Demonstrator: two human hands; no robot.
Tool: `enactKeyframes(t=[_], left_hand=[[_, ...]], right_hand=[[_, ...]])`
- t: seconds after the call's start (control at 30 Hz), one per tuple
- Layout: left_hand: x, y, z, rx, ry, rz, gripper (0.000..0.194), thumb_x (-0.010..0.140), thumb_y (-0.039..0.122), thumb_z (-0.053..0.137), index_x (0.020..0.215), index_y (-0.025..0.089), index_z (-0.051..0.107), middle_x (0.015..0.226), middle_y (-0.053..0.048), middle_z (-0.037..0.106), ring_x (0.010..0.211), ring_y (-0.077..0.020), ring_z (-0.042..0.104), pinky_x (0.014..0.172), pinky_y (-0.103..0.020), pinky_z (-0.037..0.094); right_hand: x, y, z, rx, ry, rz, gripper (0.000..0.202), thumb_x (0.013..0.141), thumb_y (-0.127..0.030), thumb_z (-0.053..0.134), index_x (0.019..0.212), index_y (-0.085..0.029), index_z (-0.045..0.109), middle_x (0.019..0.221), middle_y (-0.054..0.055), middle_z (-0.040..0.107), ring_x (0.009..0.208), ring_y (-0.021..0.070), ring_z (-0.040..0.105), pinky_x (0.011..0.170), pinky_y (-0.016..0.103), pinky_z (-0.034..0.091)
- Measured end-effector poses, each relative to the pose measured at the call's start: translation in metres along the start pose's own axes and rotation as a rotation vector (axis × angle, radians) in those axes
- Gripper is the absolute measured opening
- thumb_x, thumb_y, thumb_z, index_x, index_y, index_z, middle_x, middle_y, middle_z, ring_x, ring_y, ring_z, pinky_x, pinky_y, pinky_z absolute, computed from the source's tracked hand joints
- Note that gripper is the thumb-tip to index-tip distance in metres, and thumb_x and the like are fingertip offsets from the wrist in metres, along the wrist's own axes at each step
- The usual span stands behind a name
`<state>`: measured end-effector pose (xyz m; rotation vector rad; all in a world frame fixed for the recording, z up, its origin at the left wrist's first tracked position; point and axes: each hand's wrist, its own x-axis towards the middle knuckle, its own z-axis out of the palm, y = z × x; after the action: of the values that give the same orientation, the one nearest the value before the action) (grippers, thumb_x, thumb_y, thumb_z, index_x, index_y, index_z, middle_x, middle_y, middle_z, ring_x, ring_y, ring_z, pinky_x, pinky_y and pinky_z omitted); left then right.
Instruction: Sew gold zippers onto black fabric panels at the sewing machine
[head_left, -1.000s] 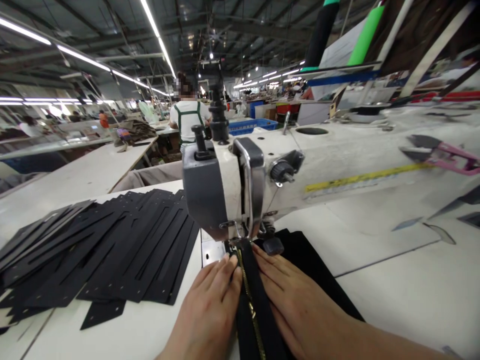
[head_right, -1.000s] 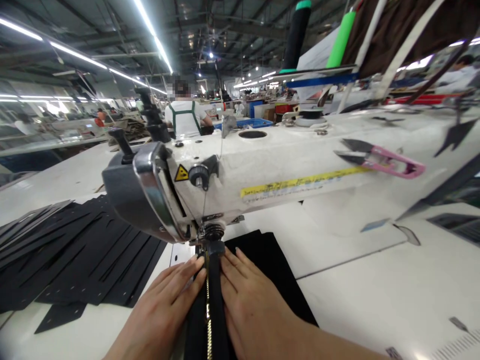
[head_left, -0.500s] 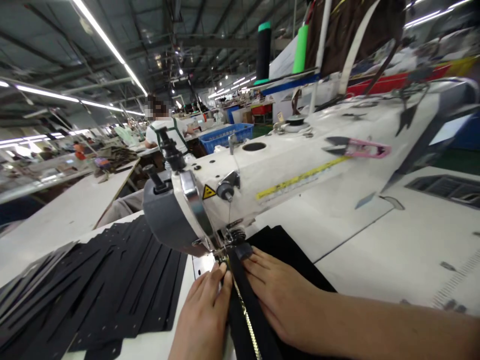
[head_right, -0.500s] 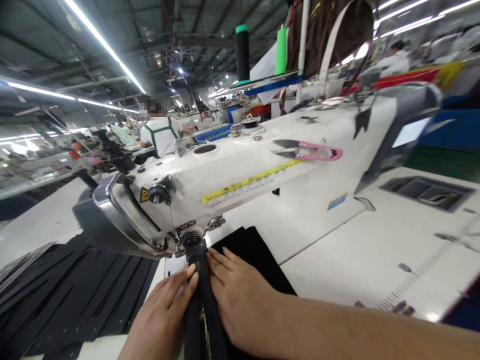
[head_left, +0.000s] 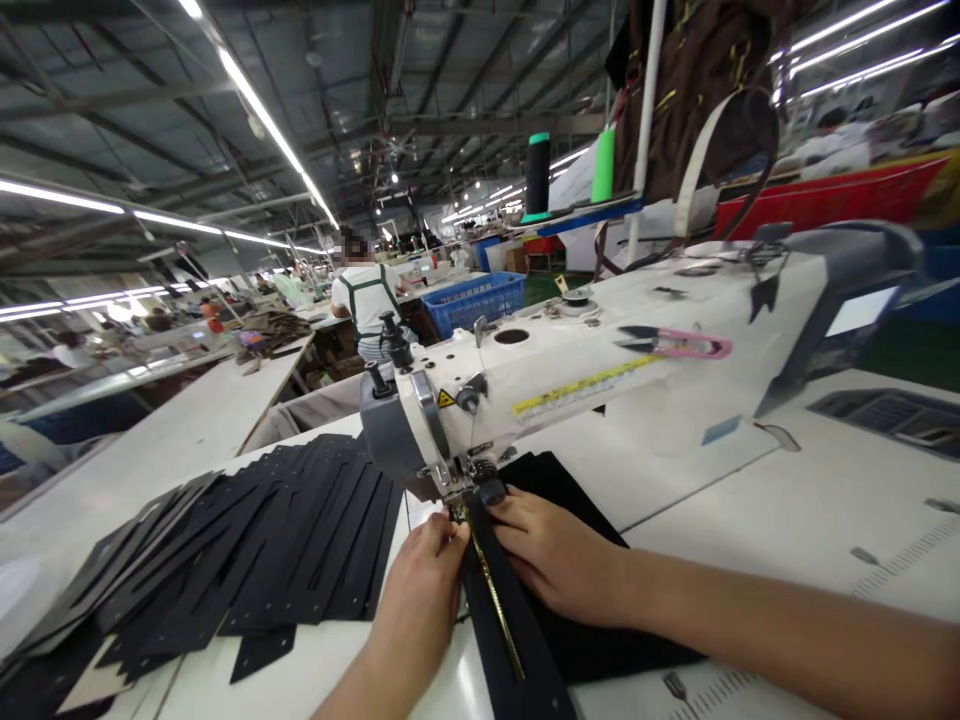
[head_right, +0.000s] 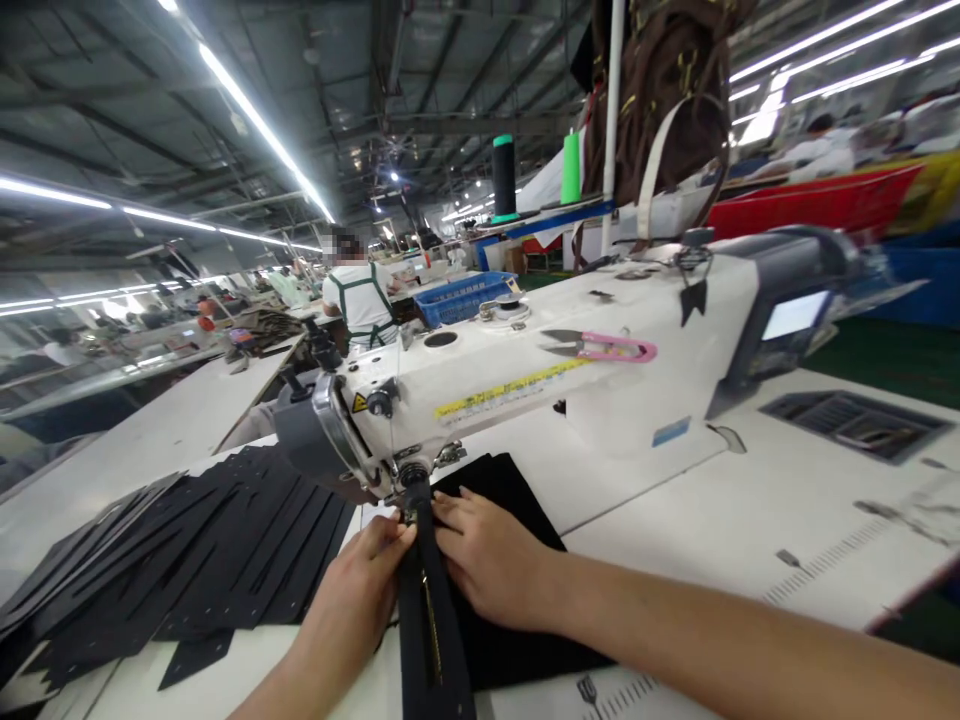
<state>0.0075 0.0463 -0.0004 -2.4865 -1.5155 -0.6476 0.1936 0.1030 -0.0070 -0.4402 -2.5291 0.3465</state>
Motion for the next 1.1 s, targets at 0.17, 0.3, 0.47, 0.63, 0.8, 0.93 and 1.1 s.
enactKeyframes(t=[0.17,0.3,0.47,0.63,0.8,0.93,1.1], left_hand=[[-0.002,0.005,-0.013,-0.248,-0.03,-0.112,0.03,0.079,0.009,0.04,0.102,0.015,0.058,0.093,-0.009,0.056,0.086,-0.0188,0.06,0.076,-0.032,0.052],[-0.005,0.003,-0.019,-0.341,-0.027,-0.128,0.025,0.078,0.01,0.047,0.1,0.015,0.059,0.091,-0.007,0.058,0.083,-0.0168,0.061,0.075,-0.029,0.051],[-0.007,0.005,-0.021,-0.308,-0.002,-0.107,0.03,0.076,0.009,0.051,0.104,0.015,0.058,0.093,-0.007,0.059,0.085,-0.0165,0.061,0.077,-0.028,0.051],[-0.018,0.013,-0.015,-0.201,0.035,-0.084,0.03,0.077,0.002,0.045,0.099,0.013,0.062,0.097,-0.011,0.064,0.09,-0.019,0.062,0.08,-0.032,0.051],[-0.032,0.026,-0.009,-0.043,0.044,0.005,0.028,0.075,0.003,0.049,0.099,0.013,0.062,0.105,-0.014,0.064,0.097,-0.0247,0.061,0.088,-0.046,0.047],[-0.033,0.032,-0.01,0.051,0.074,0.031,0.024,0.078,0.007,0.049,0.096,0.015,0.062,0.104,-0.01,0.065,0.096,-0.0197,0.062,0.089,-0.041,0.048],[-0.034,0.032,-0.01,0.036,0.12,0.11,0.023,0.079,0.006,0.045,0.094,0.013,0.061,0.101,-0.011,0.066,0.096,-0.0198,0.062,0.089,-0.042,0.048]], right_hand=[[-0.005,-0.026,-0.008,-0.109,-0.057,0.091,0.016,0.082,-0.025,0.049,0.09,-0.016,0.059,0.095,0.008,0.054,0.088,0.0206,0.047,0.079,0.037,0.037],[0.002,-0.039,-0.004,-0.144,-0.171,0.124,0.034,0.08,-0.044,0.054,0.102,-0.019,0.057,0.099,0.008,0.055,0.09,0.0226,0.048,0.08,0.039,0.035],[0.009,-0.04,0.001,-0.113,-0.128,0.183,0.029,0.076,-0.036,0.06,0.097,-0.016,0.055,0.094,0.005,0.057,0.088,0.0204,0.052,0.079,0.033,0.038],[-0.012,-0.045,-0.005,-0.218,-0.042,0.193,0.02,0.08,-0.005,0.039,0.088,-0.012,0.056,0.088,0.01,0.056,0.078,0.0204,0.052,0.07,0.034,0.041],[-0.043,-0.055,0.01,-0.253,0.22,-0.175,0.018,0.083,-0.027,0.051,0.091,-0.015,0.061,0.095,0.01,0.061,0.085,0.0223,0.054,0.073,0.034,0.047],[-0.048,-0.06,0.026,-0.332,0.355,-0.256,0.025,0.082,-0.008,0.04,0.091,-0.013,0.063,0.092,0.011,0.065,0.091,0.0213,0.057,0.074,0.031,0.05],[-0.041,-0.066,0.025,-0.41,0.365,-0.303,0.035,0.07,0.004,0.033,0.078,-0.009,0.065,0.083,0.013,0.067,0.082,0.0228,0.062,0.073,0.032,0.053]])
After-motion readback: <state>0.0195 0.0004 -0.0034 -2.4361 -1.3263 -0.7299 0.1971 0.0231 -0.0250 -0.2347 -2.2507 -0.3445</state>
